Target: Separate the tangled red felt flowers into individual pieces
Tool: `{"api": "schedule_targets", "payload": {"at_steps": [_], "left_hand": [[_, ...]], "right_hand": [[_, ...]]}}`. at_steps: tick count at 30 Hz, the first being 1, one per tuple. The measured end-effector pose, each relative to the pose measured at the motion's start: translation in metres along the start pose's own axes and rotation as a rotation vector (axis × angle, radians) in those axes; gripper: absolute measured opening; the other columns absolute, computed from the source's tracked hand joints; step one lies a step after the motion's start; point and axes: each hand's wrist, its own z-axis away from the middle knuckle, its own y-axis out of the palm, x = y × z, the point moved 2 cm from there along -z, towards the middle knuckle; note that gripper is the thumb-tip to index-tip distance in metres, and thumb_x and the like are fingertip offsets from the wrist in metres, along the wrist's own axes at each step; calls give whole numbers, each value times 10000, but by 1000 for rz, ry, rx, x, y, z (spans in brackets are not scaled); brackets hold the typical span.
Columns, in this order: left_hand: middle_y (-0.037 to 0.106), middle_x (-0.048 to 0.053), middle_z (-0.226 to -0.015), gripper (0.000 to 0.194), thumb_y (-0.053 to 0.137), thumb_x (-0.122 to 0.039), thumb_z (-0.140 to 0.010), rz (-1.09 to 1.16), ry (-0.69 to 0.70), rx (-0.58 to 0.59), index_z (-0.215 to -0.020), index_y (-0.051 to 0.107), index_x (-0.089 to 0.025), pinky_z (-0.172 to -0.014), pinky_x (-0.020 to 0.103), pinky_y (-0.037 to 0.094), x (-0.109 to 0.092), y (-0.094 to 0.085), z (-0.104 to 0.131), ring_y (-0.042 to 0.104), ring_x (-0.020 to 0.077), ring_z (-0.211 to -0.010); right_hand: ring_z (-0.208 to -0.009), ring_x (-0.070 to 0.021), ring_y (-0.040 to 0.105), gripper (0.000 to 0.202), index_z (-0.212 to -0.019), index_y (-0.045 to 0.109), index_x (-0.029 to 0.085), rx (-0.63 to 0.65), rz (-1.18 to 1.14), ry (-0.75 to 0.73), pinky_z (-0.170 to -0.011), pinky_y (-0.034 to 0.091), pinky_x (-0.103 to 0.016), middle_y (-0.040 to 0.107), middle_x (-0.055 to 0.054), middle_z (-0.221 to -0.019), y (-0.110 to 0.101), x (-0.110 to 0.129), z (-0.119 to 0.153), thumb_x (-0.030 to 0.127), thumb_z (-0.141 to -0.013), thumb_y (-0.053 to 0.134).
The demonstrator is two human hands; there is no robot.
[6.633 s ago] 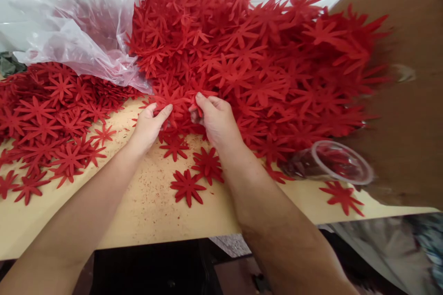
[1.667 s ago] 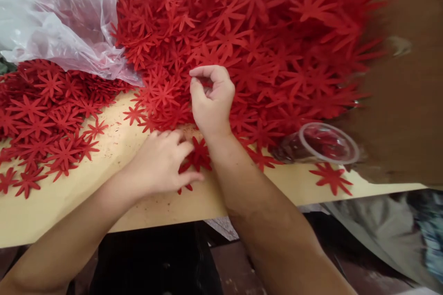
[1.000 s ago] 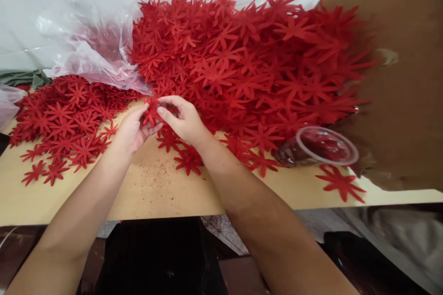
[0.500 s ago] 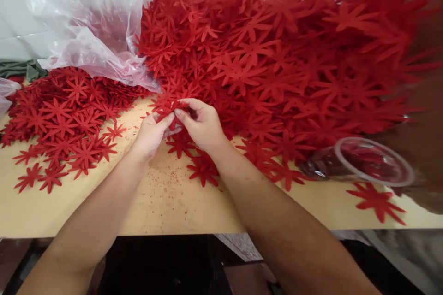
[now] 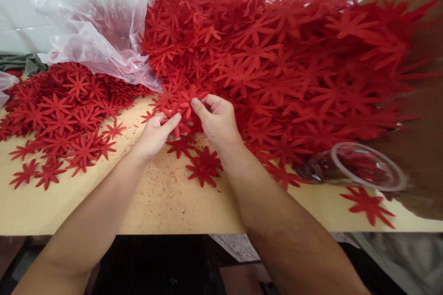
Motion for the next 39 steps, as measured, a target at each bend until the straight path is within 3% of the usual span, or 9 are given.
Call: {"api": "schedule_targets", "payload": {"at_steps": [5,10,13,17,23,27,31,39], "left_hand": [[653,-7,-622,193,669,-307,-702,-6,61,-97,-774,627,-133,-575,191,460,3,-4,-5,562,65,-564],[628,-40,-565,147,708,-236,-653,45,148,-143,-730,623,-144,-518,161,432,0,-3,-5,524,42,-497],[617,-45,-553,87,681,-188,-671,28,160,-126,-719,622,-145,-500,156,422,-1,-2,-5,502,32,-465],[646,-31,-632,69,630,-147,-702,25,126,-164,-770,621,-151,-552,161,451,-1,-4,-5,545,41,-537],[646,-37,-743,130,583,-83,-697,87,113,-229,-795,613,-162,-645,179,472,-2,-6,-4,571,42,-646],[655,-29,-786,192,615,-82,-664,116,155,-185,-832,633,-172,-724,208,475,-2,-7,-4,590,54,-704],[653,-21,-744,154,630,-157,-694,133,98,-167,-848,639,-170,-677,199,465,-2,-8,-4,583,57,-671],[569,-46,-602,161,649,-300,-723,120,88,-187,-709,587,-152,-587,186,402,-2,-5,-5,471,37,-531]], "right_hand": [[-442,-58,329,459,-502,379,193,-144,147,-21,-435,292,-216,332,58,-450,-9,1,-3,525,-768,550],[-534,-65,440,224,-634,475,186,-81,90,-44,-527,385,-215,463,51,-581,-1,-4,-3,307,-736,634],[-512,-58,449,138,-681,500,190,-63,53,3,-498,386,-203,503,53,-606,3,-5,-3,212,-717,632],[-404,-52,359,203,-642,480,195,-13,51,91,-402,313,-204,452,66,-500,3,-2,-2,307,-770,591],[-441,-57,348,379,-549,439,192,28,77,46,-433,310,-216,406,54,-478,2,-2,1,471,-762,580],[-519,-79,440,271,-664,506,207,29,7,26,-497,385,-228,491,43,-587,5,-6,2,434,-708,646],[-531,-75,447,336,-683,526,204,31,9,5,-510,394,-223,518,42,-608,5,-6,1,502,-649,678],[-440,-76,396,488,-531,451,194,-40,78,65,-415,332,-225,405,44,-463,1,-10,2,641,-711,532]]}}
